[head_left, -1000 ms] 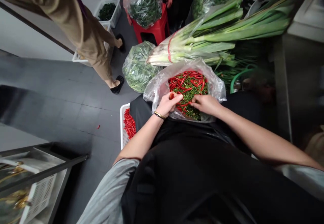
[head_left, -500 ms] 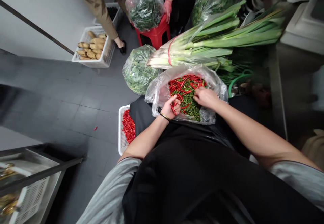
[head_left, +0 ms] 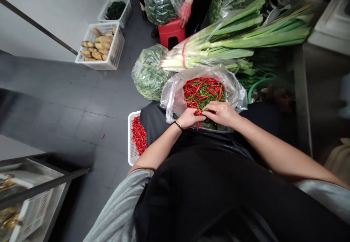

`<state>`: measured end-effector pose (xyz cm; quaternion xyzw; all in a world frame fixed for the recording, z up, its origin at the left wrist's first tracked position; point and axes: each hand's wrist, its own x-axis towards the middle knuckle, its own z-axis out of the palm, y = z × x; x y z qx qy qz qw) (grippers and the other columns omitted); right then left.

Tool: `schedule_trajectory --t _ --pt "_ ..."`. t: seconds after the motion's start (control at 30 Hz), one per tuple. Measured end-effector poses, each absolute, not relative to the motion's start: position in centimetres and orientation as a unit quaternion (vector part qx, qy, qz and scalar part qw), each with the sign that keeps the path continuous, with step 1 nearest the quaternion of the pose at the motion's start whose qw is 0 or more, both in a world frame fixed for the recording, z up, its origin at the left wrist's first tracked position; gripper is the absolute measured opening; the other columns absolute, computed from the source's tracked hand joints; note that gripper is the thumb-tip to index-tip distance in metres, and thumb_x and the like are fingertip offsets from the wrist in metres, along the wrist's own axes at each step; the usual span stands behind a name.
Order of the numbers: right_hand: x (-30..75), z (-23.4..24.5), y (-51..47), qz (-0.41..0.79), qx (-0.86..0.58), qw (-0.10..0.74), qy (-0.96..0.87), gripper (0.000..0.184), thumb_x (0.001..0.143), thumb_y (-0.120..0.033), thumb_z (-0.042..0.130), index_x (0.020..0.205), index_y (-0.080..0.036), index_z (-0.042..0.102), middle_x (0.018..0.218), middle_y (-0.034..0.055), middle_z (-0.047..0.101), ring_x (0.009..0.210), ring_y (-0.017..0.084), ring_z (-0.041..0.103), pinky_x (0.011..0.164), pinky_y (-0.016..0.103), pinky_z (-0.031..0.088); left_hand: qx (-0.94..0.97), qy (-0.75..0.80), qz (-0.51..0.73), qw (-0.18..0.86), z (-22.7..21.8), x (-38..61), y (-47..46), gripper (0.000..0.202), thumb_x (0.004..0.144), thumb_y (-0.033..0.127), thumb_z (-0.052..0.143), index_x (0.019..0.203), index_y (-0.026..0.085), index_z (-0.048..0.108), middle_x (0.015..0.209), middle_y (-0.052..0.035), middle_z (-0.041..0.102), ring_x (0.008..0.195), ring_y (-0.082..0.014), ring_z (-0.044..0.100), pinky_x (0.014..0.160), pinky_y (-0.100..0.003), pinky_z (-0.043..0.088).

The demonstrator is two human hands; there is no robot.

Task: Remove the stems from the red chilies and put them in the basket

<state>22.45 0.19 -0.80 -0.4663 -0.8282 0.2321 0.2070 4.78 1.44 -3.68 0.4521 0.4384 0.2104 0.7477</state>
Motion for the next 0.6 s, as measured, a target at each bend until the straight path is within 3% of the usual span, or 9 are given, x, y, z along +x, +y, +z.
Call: schedule_trajectory --t 0.17,0.27,0.37,0.5,0.6 --pt "21.9 -1.0 -0.3 0.044 -0.553 0.125 -0.822 0.038 0.094 -0.033 0.04 0.077 -0.016 0.07 0.079 0.0098 0.063 0.074 0.019 0.059 0.062 0.028 0.038 0.302 0.417 0.18 0.838 -2.9 5.0 0.6 0.027 0.066 0.029 0.076 0.062 0.013 0.055 0.041 0.0118 0.024 0.035 -0.0011 0.018 0.038 -0.018 0.012" --pt "22.6 -1.1 0.6 0.023 -0.624 0.029 -0.78 0.037 0.094 -0.033 0.038 0.106 -0.015 0.068 0.098 0.0139 0.063 0.079 0.022 0.061 0.061 0.029 0.038 0.209 0.364 0.187 0.888 -3.2 4.5 0.0 0.025 0.068 0.031 0.073 0.063 0.012 0.057 0.041 0.0111 0.02 0.036 -0.0029 0.02 0.036 -0.016 0.013" --pt "22.6 -1.7 1.3 0.044 -0.619 -0.071 -0.781 0.043 0.095 -0.036 0.037 0.128 -0.017 0.057 0.113 0.0185 0.06 0.08 0.025 0.064 0.059 0.03 0.04 0.146 0.315 0.218 0.912 -3.9 3.7 -1.2 0.023 0.065 0.029 0.069 0.06 0.012 0.054 0.045 0.0063 0.034 0.038 -0.004 0.028 0.033 -0.015 0.016" --pt "19.7 -4.0 0.9 0.114 -0.499 -0.16 -0.844 0.038 0.096 -0.023 0.032 0.12 -0.013 0.06 0.112 0.021 0.062 0.085 0.026 0.068 0.064 0.03 0.045 0.153 0.299 0.237 0.911 -4.4 3.0 -2.9 0.022 0.061 0.028 0.068 0.07 0.012 0.057 0.068 -0.0047 0.062 0.048 -0.0106 0.053 0.034 -0.017 0.03" --pt "17.8 -5.6 1.1 0.138 -0.488 -0.201 -0.838 0.037 0.093 -0.013 0.031 0.112 -0.004 0.061 0.1 0.0232 0.067 0.09 0.027 0.068 0.068 0.031 0.047 0.175 0.305 0.219 0.91 -4.4 2.9 -3.7 0.033 0.061 0.03 0.071 0.085 0.012 0.061 0.078 -0.0089 0.068 0.055 -0.0143 0.061 0.037 -0.018 0.035"
